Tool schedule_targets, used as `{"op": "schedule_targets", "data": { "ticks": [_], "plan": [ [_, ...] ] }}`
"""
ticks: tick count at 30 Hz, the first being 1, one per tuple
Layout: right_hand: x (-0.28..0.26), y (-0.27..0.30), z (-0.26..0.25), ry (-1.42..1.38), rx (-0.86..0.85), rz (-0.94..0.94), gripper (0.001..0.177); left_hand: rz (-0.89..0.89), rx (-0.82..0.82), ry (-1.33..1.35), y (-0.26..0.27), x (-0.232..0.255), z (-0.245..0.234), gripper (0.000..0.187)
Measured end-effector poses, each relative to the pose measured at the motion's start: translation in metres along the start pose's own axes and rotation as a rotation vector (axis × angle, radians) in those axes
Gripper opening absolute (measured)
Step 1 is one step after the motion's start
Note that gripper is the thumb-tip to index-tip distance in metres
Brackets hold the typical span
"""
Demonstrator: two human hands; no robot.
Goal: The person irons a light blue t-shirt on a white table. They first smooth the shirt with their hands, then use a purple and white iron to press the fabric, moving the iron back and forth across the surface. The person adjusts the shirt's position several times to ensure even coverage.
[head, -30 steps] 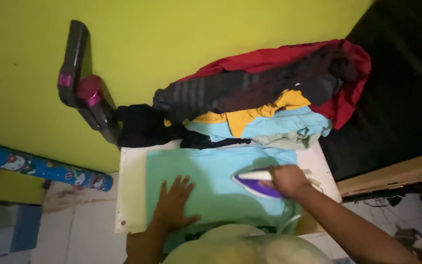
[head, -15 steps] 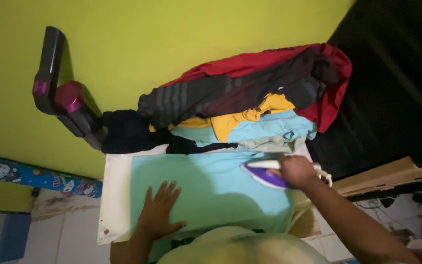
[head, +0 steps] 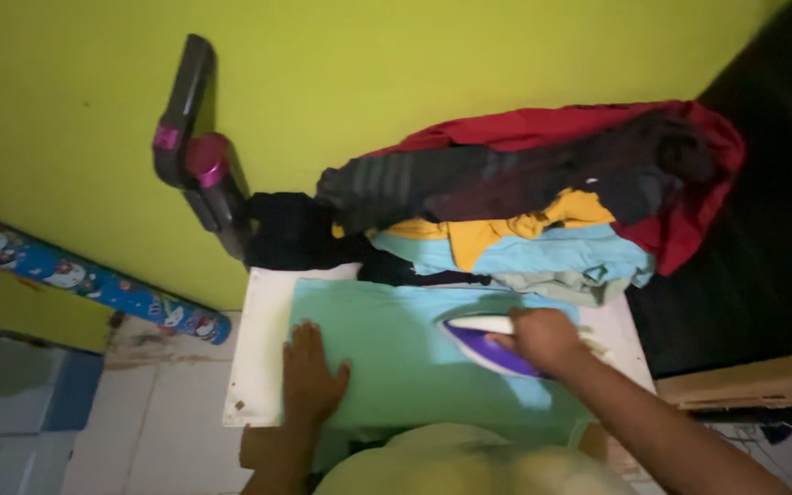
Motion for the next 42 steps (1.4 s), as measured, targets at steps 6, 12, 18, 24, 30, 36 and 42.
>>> {"op": "schedule_targets", "data": {
  "ticks": [6, 12, 18, 24, 30, 36, 42],
  "plan": [
    [-0.122, -0.051, 0.028, -0.047, -0.021, -0.245, 0.052, 0.093, 0.274, -0.030, 0.009, 0.001, -0.010, 0.064],
    [-0.188, -0.104, 0.031, -0.076, -0.014, -0.406, 0.050, 0.023, 0.249, 0.072, 0.004, 0.001, -0.006, 0.061],
    [-0.210, -0.138, 0.023, -0.086, 0.044, -0.304, 0.053, -0.057, 0.024, 0.062, -0.003, -0.004, 0.005, 0.069],
    [-0.213, -0.142, 0.022, -0.014, 0.009, -0.262, 0.056, -0.116, -0.017, 0.089, -0.010, -0.010, 0.005, 0.074],
    [-0.214, -0.143, 0.023, -0.021, 0.041, -0.238, 0.057, -0.083, -0.080, -0.008, -0.045, -0.027, 0.018, 0.083],
    [-0.212, -0.145, 0.023, -0.074, 0.039, -0.284, 0.055, -0.112, -0.170, 0.007, -0.051, -0.033, 0.016, 0.089],
    [-0.213, -0.145, 0.022, -0.096, 0.081, -0.306, 0.054, -0.139, -0.176, 0.029, -0.056, -0.027, -0.002, 0.090]
  ]
}}
Point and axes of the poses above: each hand's wrist, its own y-axis away from the middle knuckle, its own z-axis out of the palm, x = y × z, the point moved 5 cm from there along -y, towards the middle knuckle, and after that the axes turned 8 degrees about -y, right-handed, at the moved point
